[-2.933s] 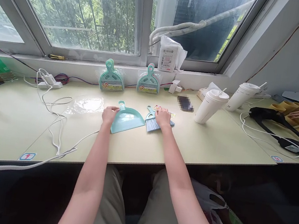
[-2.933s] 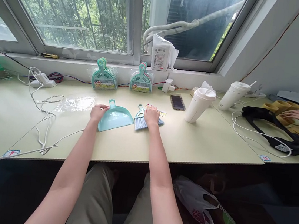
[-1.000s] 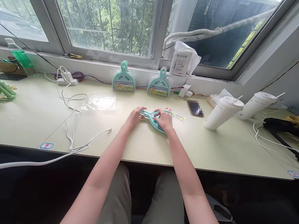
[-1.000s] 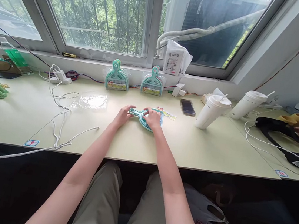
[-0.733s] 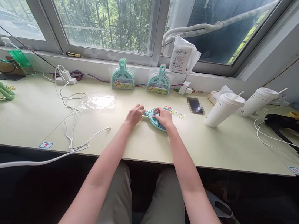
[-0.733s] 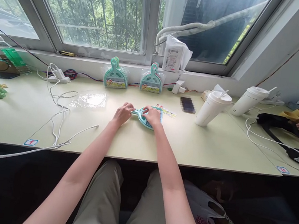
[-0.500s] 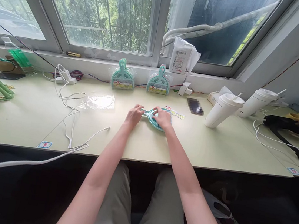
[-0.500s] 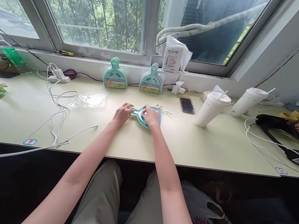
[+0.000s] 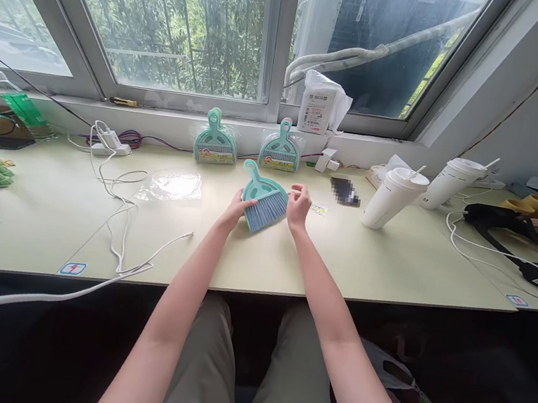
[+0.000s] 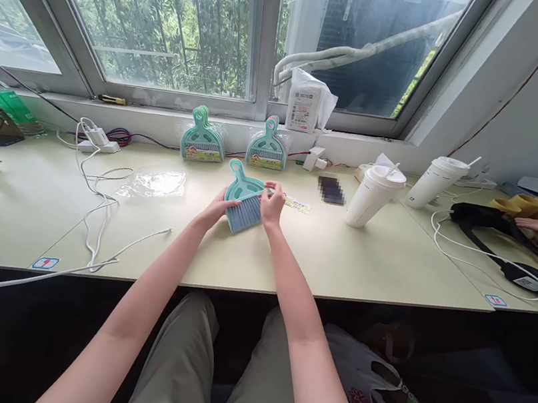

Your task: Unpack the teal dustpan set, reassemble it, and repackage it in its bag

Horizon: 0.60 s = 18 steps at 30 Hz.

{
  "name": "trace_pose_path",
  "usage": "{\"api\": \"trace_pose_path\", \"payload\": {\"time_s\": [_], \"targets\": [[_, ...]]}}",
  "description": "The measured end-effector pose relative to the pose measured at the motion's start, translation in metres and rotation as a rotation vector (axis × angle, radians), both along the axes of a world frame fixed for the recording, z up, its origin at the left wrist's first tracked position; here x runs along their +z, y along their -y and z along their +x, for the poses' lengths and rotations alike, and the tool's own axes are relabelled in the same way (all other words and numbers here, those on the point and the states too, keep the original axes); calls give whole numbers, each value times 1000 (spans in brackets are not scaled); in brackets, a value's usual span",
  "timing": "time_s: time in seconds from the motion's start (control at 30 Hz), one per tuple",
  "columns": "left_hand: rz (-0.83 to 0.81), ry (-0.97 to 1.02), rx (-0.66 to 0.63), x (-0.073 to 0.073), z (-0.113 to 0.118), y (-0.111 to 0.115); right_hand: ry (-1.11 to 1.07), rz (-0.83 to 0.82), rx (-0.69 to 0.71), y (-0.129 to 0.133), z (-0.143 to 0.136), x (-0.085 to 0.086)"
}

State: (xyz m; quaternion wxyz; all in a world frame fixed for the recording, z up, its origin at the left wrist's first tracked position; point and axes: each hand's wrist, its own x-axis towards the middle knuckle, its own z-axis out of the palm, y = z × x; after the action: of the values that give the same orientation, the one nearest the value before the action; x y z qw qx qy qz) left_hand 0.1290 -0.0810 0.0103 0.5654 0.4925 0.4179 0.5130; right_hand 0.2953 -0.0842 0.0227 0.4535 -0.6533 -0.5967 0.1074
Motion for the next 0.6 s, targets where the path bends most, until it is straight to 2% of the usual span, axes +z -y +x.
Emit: {"api": "trace_pose_path", "payload": {"time_s": [0.07,0.13,0.23,0.37,0.47,0.6], "targets": [[-66,54,93,-3,-13,-8,83,-32,-128,-6,14,-7],[-111,134,168,-5,-27,-16,189,-185,-175,-11,25,-15],[-129,243,254,-6,-43,-22,304,-349,-5,-16,28,-25],[-143,299,292,-8,-51,-25,359,-274,304,-13,11,-27],[-142,300,293,-9,-51,-25,406,-221,303,-9,2,-26],[-140,271,273,-8,-49,-24,405,-297,281,-10,4,-27]]}}
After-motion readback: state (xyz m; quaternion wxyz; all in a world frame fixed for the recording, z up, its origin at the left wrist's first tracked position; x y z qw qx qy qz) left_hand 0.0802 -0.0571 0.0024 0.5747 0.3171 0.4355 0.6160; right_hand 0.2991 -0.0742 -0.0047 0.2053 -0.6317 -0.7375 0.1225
